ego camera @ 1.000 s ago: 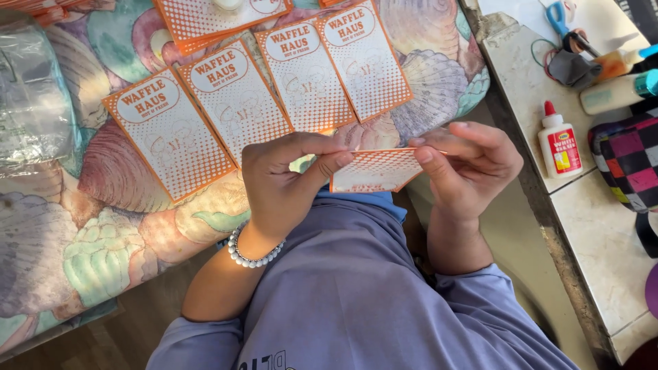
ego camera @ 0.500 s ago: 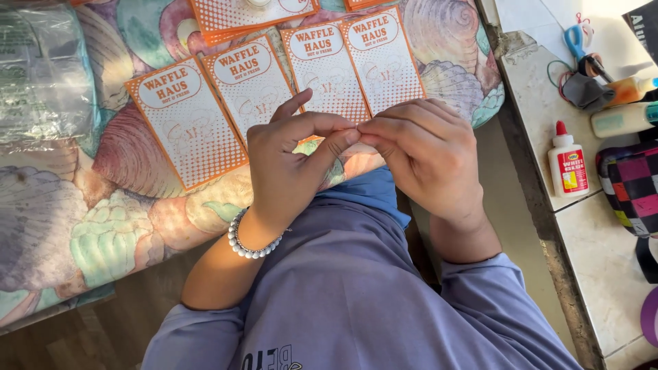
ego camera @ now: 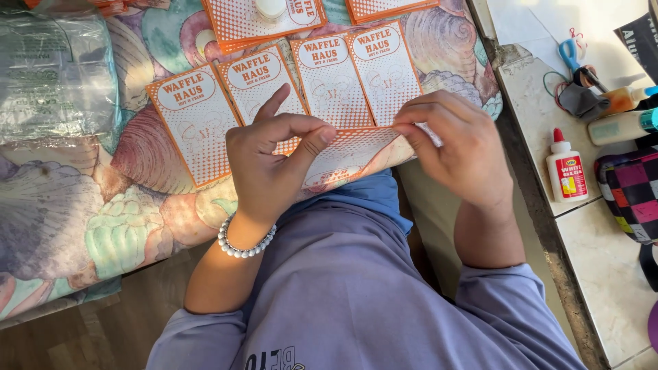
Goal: The person applies glue to the edges of printed paper waffle bags and folds them together by hand.
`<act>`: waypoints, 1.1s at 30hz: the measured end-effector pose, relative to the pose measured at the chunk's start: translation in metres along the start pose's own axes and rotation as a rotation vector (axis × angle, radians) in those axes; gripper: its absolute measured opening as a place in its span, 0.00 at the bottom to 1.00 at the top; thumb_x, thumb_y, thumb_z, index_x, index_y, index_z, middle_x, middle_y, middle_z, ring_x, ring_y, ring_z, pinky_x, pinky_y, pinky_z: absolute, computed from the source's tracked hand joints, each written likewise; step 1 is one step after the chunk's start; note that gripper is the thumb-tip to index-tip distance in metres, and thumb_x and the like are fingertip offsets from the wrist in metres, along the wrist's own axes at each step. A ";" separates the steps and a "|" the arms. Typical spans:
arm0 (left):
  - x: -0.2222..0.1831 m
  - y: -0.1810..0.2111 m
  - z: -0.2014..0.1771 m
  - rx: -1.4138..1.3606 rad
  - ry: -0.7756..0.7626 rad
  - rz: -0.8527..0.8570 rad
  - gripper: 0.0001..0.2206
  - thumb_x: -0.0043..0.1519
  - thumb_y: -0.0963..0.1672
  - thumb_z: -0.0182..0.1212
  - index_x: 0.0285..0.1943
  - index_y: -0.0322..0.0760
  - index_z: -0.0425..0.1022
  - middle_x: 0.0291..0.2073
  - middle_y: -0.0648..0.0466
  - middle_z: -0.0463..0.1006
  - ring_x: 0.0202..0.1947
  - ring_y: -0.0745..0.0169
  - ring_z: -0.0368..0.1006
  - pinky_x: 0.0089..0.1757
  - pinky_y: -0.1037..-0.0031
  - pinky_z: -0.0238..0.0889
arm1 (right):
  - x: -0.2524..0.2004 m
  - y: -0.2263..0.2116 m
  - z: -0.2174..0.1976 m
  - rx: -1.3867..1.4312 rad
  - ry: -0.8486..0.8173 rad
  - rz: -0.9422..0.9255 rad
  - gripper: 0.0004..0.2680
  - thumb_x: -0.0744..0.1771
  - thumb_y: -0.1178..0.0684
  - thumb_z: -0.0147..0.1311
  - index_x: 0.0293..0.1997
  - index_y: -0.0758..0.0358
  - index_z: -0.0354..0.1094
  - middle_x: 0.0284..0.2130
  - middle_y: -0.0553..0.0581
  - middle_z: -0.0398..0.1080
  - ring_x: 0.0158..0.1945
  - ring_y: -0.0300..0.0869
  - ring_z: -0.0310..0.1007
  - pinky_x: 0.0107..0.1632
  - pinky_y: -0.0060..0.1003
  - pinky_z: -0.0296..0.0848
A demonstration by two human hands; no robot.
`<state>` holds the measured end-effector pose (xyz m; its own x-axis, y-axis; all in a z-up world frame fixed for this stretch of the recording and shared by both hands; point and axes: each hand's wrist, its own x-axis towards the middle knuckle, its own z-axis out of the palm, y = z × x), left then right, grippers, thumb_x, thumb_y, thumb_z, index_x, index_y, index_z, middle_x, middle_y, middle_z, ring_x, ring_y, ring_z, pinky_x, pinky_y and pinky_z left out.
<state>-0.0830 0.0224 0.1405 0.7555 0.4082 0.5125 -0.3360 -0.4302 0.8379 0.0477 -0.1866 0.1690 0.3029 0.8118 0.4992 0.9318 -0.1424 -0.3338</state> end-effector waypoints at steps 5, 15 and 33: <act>-0.011 -0.024 0.011 -0.342 0.169 -0.211 0.05 0.63 0.43 0.68 0.39 0.36 0.80 0.32 0.55 0.82 0.38 0.70 0.78 0.65 0.59 0.69 | -0.024 0.011 0.028 0.550 0.147 0.205 0.17 0.68 0.58 0.59 0.61 0.68 0.56 0.48 0.67 0.75 0.52 0.49 0.78 0.60 0.41 0.75; -0.002 -0.015 -0.022 -0.177 -0.131 -0.145 0.27 0.63 0.49 0.67 0.68 0.38 0.64 0.58 0.50 0.78 0.56 0.58 0.78 0.62 0.69 0.68 | -0.008 -0.020 0.013 0.376 -0.193 0.418 0.34 0.69 0.56 0.63 0.80 0.60 0.36 0.31 0.44 0.72 0.37 0.30 0.66 0.52 0.23 0.68; -0.016 -0.016 0.019 -0.295 0.236 -0.254 0.05 0.65 0.39 0.67 0.47 0.33 0.79 0.36 0.52 0.83 0.38 0.73 0.78 0.42 0.84 0.71 | -0.060 0.036 0.044 0.617 0.760 0.456 0.31 0.66 0.60 0.66 0.73 0.83 0.49 0.55 0.64 0.74 0.42 0.31 0.71 0.51 0.25 0.71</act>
<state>-0.0796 0.0075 0.1157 0.6974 0.6579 0.2842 -0.3285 -0.0591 0.9427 0.0540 -0.2156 0.0919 0.8389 0.1602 0.5202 0.5023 0.1401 -0.8533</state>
